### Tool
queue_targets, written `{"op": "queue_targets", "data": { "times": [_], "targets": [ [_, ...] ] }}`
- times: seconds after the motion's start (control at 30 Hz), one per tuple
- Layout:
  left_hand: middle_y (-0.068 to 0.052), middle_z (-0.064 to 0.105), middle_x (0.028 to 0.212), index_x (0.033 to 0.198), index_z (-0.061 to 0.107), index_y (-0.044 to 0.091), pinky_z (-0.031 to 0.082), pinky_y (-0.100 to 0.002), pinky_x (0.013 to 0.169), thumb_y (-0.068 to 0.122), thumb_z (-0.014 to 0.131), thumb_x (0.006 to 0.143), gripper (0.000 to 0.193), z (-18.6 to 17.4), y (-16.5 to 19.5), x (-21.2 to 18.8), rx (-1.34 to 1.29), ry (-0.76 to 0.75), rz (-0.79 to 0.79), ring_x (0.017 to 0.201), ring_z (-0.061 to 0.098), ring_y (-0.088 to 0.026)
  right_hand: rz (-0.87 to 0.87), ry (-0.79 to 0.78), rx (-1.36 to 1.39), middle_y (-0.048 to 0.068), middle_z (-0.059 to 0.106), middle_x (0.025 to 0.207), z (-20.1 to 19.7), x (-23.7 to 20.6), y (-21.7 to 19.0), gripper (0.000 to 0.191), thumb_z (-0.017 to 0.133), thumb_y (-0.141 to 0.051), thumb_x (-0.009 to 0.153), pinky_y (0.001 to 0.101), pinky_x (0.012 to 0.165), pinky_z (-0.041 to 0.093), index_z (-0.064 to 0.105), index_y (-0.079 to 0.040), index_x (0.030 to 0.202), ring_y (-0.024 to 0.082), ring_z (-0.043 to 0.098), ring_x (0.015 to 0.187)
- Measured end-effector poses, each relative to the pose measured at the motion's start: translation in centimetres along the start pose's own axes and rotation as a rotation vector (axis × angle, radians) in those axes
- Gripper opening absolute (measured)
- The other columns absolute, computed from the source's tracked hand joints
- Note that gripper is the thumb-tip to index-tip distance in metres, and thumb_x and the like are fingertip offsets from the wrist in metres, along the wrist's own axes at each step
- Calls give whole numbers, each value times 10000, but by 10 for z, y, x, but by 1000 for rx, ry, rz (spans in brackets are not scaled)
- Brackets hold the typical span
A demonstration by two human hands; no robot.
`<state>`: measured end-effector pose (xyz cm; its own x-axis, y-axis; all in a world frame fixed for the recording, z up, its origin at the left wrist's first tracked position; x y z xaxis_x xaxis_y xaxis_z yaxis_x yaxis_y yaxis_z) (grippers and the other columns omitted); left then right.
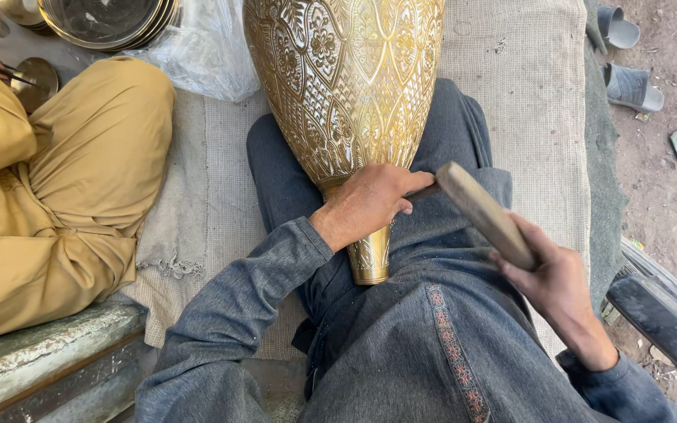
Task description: The person sits on the ground with a large engraved brass vase across their lap. They hold a small chisel against the vase's narrow neck with one hand and strike it with a wooden mallet held in the other hand, repeatedly repositioning the chisel to work the metal surface.
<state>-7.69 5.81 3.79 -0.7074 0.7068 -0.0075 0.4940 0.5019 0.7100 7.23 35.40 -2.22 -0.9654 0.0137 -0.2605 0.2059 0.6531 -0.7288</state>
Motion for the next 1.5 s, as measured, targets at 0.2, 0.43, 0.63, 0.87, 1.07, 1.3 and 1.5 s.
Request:
{"op": "queue_targets", "data": {
  "times": [0.2, 0.43, 0.63, 0.87, 1.07, 1.3, 1.5],
  "targets": [
    [-134, 739, 902, 1290, 660, 138, 600, -418, 812, 96, 743, 862, 438, 2, 0, -3, 1, 6, -6, 849, 746, -275, -12, 63, 61, 178, 735, 1139, 0, -3, -6, 771, 815, -299, 786, 419, 842, 633, 546, -47, 1464, 273, 748, 963],
    [-132, 736, 917, 1277, 649, 146, 592, -434, 826, 117, 753, 855, 436, -2, 1, -6, -10, 23, 0, 881, 745, -303, -63, 66, 52, 165, 747, 1123, -4, -3, -17, 752, 825, -271, 795, 413, 853, 621, 561, -60, 1468, 237, 739, 981],
    [-130, 734, 941, 1287, 648, 150, 593, -421, 831, 102, 745, 861, 439, -4, 4, -9, -42, 20, -37, 897, 742, -296, -23, 45, 22, 130, 756, 1019, -4, 0, -21, 808, 840, -257, 771, 371, 763, 638, 531, -109, 1502, 216, 755, 864],
    [-109, 756, 1034, 1267, 664, 144, 604, -373, 903, 92, 755, 847, 433, 0, -2, -15, -81, 59, -47, 954, 755, -254, -195, 40, -11, 171, 735, 1197, -8, -6, -32, 810, 806, -180, 799, 376, 846, 631, 495, -111, 1543, 265, 749, 1000],
    [-115, 749, 1151, 1290, 648, 118, 618, -333, 919, 76, 748, 863, 441, 7, -9, -19, -152, 138, -26, 1025, 753, -236, -73, -60, -153, 156, 755, 1186, -19, 5, -44, 818, 836, -225, 762, 398, 876, 599, 523, -162, 1515, 262, 755, 986],
    [-56, 758, 1094, 1315, 622, 138, 654, -301, 827, 135, 767, 903, 437, 6, -11, -41, -209, 347, -31, 927, 775, -187, -79, 30, -82, 170, 735, 1199, -26, 9, -55, 845, 823, -247, 777, 399, 865, 585, 487, -138, 1546, 238, 739, 1035],
    [-41, 743, 1006, 1310, 624, 154, 650, -303, 801, 170, 776, 910, 429, 13, -8, -46, -158, 474, -17, 892, 761, -175, -383, 156, -60, 228, 672, 1307, -31, 17, -81, 828, 789, -216, 849, 385, 923, 591, 427, -56, 1576, 310, 707, 1128]
  ]
}}
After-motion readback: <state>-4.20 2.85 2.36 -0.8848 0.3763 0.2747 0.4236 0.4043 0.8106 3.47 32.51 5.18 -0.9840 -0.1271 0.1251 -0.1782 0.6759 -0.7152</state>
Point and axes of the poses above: each hand's wrist, its own x-axis towards the middle knuckle, its own z-axis out of the palm, y = z × x, the point moved 1 cm from there along x, towards the middle knuckle
